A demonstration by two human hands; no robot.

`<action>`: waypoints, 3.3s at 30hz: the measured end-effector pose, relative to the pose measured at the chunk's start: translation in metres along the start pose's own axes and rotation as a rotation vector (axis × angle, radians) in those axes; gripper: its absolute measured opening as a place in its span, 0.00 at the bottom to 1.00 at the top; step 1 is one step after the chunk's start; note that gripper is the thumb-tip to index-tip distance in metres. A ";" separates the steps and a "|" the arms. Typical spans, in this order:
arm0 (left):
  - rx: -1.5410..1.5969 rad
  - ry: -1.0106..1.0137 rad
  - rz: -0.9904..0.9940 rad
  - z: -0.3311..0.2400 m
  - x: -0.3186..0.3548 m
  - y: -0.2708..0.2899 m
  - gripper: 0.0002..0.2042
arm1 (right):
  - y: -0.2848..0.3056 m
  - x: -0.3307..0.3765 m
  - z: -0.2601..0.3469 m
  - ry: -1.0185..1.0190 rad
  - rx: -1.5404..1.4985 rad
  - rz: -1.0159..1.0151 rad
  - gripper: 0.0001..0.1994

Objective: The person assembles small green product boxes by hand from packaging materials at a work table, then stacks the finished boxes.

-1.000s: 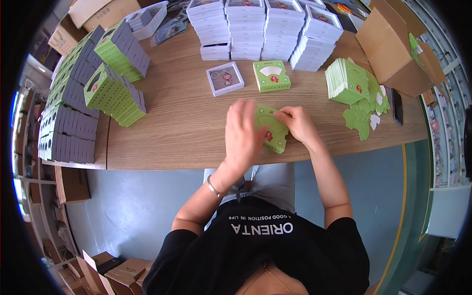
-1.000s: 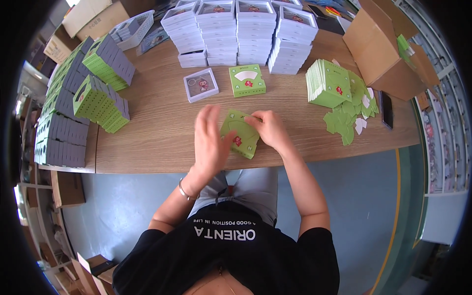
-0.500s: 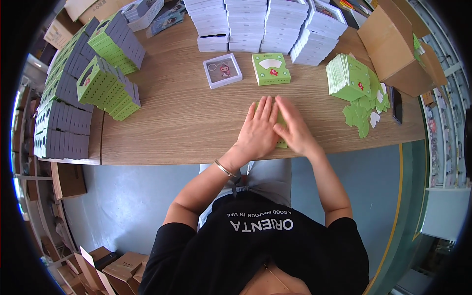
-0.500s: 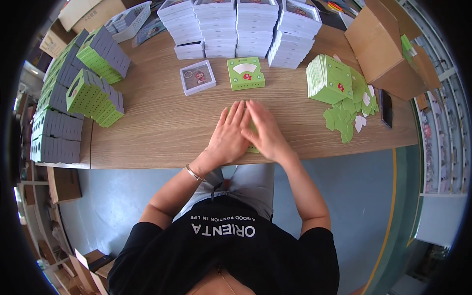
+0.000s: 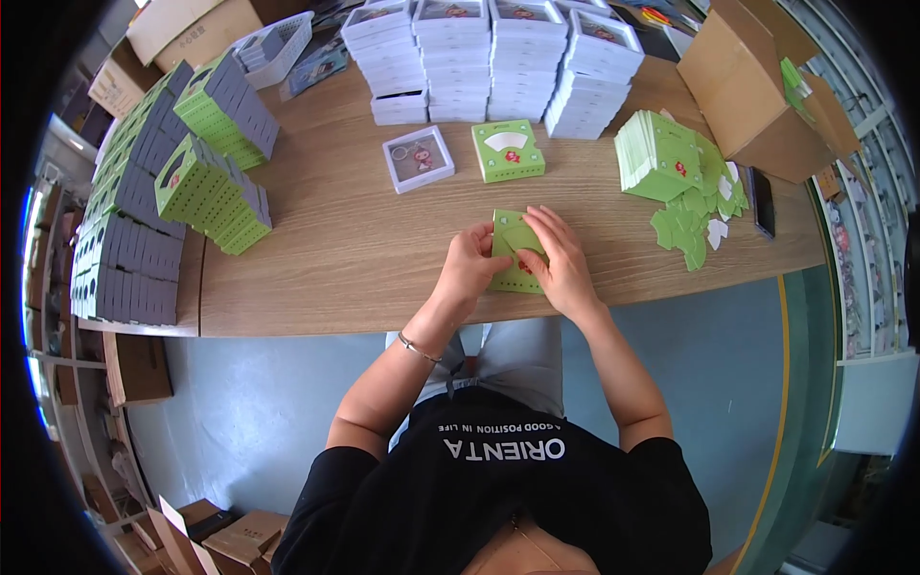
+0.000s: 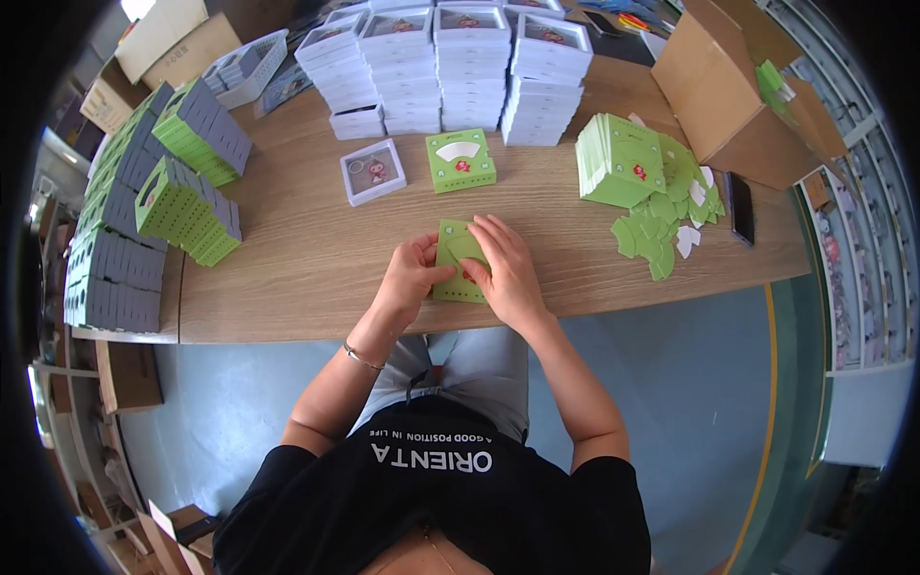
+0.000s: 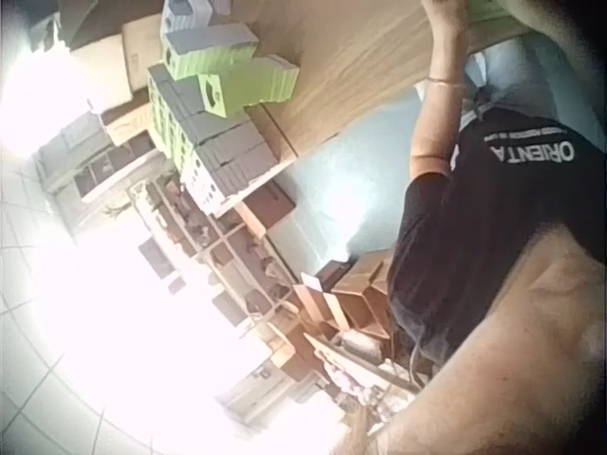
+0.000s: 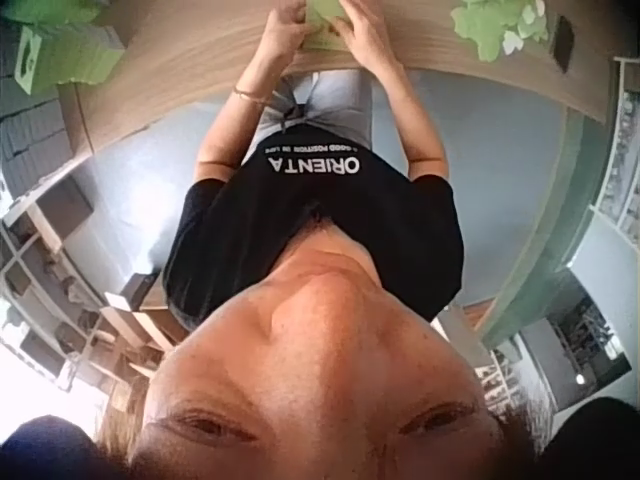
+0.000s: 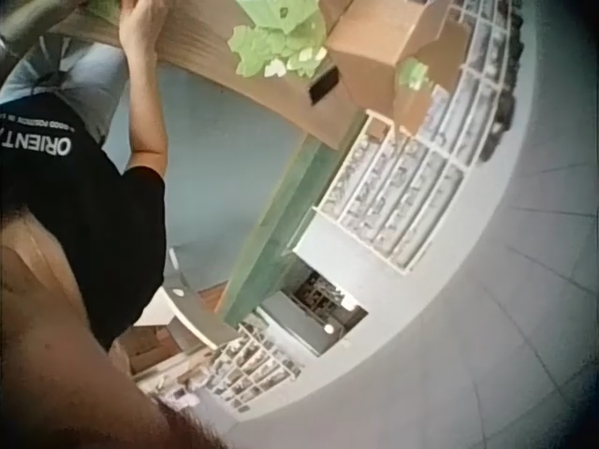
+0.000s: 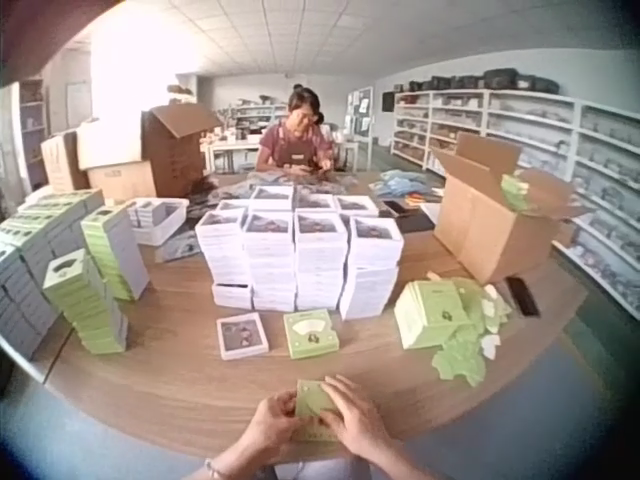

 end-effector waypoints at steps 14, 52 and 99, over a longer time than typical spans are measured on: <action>-0.129 -0.122 0.094 -0.029 -0.034 -0.039 0.26 | 0.066 0.004 -0.045 -0.162 -0.177 -0.596 0.04; -1.041 -0.617 -0.616 -0.047 -0.140 0.037 0.28 | 0.203 -0.085 -0.129 -0.361 0.277 0.281 0.58; -0.618 -0.439 -0.177 -0.041 0.023 -0.025 0.13 | 0.052 -0.017 0.028 -0.189 -0.008 0.204 0.57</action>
Point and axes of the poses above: each hand's wrist, its own x-axis away from the middle knuckle, its own y-axis out of the back of the hand, z = x × y, the point moved 2 cm from there along -x, towards the middle knuckle, and after that the axes turned 1 degree about -x, right-handed, at the moved point
